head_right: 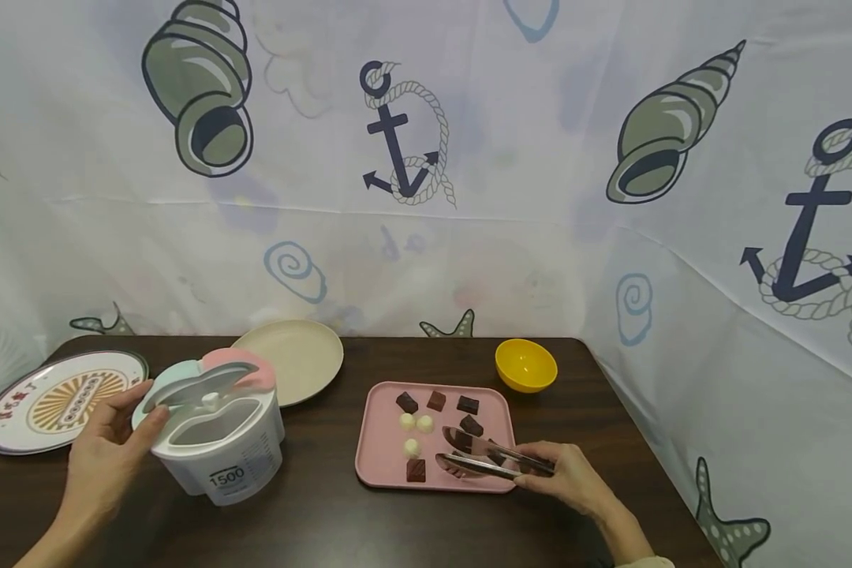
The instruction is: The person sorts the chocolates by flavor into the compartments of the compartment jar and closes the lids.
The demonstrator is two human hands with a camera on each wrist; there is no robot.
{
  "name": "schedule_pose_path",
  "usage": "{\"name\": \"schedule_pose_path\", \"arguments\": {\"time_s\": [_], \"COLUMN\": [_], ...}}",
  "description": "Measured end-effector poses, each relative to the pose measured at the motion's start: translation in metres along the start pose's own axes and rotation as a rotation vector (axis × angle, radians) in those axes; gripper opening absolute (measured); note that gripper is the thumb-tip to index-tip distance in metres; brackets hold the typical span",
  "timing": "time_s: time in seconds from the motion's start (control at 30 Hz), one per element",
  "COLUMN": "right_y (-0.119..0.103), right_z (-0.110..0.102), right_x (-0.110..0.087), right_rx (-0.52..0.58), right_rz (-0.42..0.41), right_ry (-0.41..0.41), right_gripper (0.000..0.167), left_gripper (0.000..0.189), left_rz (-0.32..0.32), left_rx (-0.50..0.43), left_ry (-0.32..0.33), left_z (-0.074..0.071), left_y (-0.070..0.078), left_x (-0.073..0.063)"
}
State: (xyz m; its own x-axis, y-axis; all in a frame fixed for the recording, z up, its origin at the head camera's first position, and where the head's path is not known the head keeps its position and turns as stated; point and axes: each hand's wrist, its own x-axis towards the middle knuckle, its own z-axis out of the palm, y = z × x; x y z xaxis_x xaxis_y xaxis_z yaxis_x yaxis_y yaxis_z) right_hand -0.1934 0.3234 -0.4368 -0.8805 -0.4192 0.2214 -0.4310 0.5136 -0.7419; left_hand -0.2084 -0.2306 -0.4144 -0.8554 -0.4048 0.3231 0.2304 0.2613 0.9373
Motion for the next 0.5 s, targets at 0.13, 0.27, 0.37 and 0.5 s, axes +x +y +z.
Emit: {"name": "schedule_pose_path", "arguments": {"time_s": [0.13, 0.27, 0.37, 0.5], "right_y": [0.002, 0.005, 0.006, 0.005], "right_z": [0.003, 0.003, 0.002, 0.002], "right_x": [0.003, 0.006, 0.006, 0.004], "right_rx": [-0.051, -0.072, -0.072, -0.105], "right_rz": [-0.026, -0.049, -0.059, -0.079], "right_ry": [-0.005, 0.009, 0.014, 0.025], "right_gripper": [0.027, 0.023, 0.021, 0.020], "left_gripper": [0.051, 0.052, 0.053, 0.051], "left_rz": [0.066, 0.080, 0.086, 0.073], "left_rx": [-0.004, -0.061, -0.057, -0.070], "left_ry": [-0.009, -0.030, -0.031, -0.028], "left_z": [-0.006, -0.010, -0.009, -0.004], "left_y": [-0.036, -0.056, -0.057, -0.035], "left_x": [0.010, 0.016, 0.016, 0.010]}}
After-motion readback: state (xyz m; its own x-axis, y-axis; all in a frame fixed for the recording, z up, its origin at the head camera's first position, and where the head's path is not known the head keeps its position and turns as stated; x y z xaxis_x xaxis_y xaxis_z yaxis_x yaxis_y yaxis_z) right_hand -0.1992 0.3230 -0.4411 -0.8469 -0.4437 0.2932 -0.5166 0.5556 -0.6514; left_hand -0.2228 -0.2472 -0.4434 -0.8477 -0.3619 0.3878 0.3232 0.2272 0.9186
